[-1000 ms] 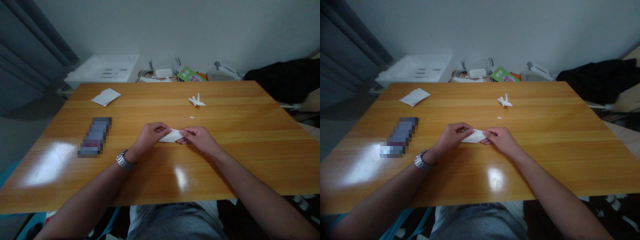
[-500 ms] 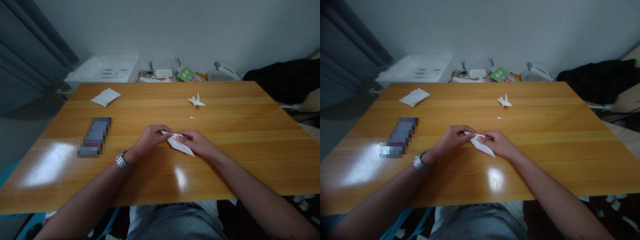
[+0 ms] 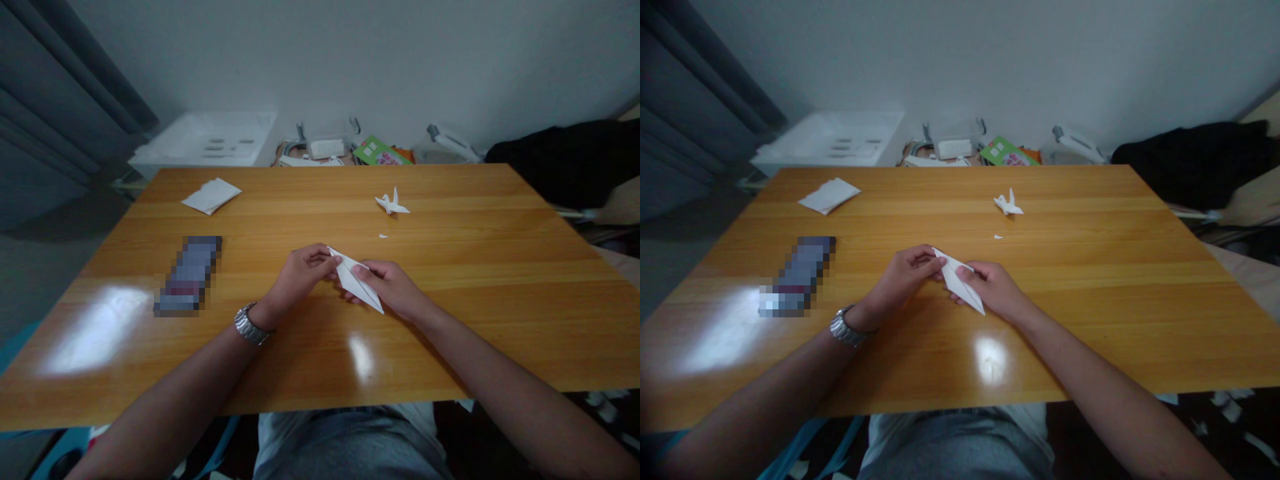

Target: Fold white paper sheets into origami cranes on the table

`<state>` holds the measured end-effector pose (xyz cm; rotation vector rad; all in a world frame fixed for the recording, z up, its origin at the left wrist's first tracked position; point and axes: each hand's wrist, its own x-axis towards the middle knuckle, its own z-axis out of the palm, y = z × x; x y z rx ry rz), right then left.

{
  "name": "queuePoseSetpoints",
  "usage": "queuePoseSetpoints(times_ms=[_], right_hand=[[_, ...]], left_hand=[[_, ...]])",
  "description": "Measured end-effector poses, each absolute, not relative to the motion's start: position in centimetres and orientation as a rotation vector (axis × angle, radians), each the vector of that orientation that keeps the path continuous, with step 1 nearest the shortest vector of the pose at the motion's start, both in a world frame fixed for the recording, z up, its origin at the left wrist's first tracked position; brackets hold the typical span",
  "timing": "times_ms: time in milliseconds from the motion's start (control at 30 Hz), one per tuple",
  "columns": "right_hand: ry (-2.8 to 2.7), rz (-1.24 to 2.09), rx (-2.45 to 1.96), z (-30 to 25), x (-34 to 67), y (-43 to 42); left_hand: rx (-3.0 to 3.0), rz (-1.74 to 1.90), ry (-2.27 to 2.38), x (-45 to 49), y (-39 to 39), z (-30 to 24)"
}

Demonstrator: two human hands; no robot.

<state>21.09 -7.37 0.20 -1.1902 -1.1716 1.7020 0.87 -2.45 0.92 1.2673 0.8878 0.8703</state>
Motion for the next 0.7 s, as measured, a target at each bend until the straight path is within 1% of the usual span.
queuePoseSetpoints(times_ms=[233,500,700], right_hand=[[-1.179,1.668,-1.207,0.51,20.99,-7.36],[-1.326,1.61,-1.202,0.79,21.05,-7.22],[-1.314,1.65,-1.197,1.03,21.17,-7.24]], left_hand=[[1.38,0.852,0.869,0.8,-2.55,1.21],[1.433,0.887,0.925,0.74,-2.45,1.14],[1.411,0.872,0.881,0.42,-2.56,1.43]])
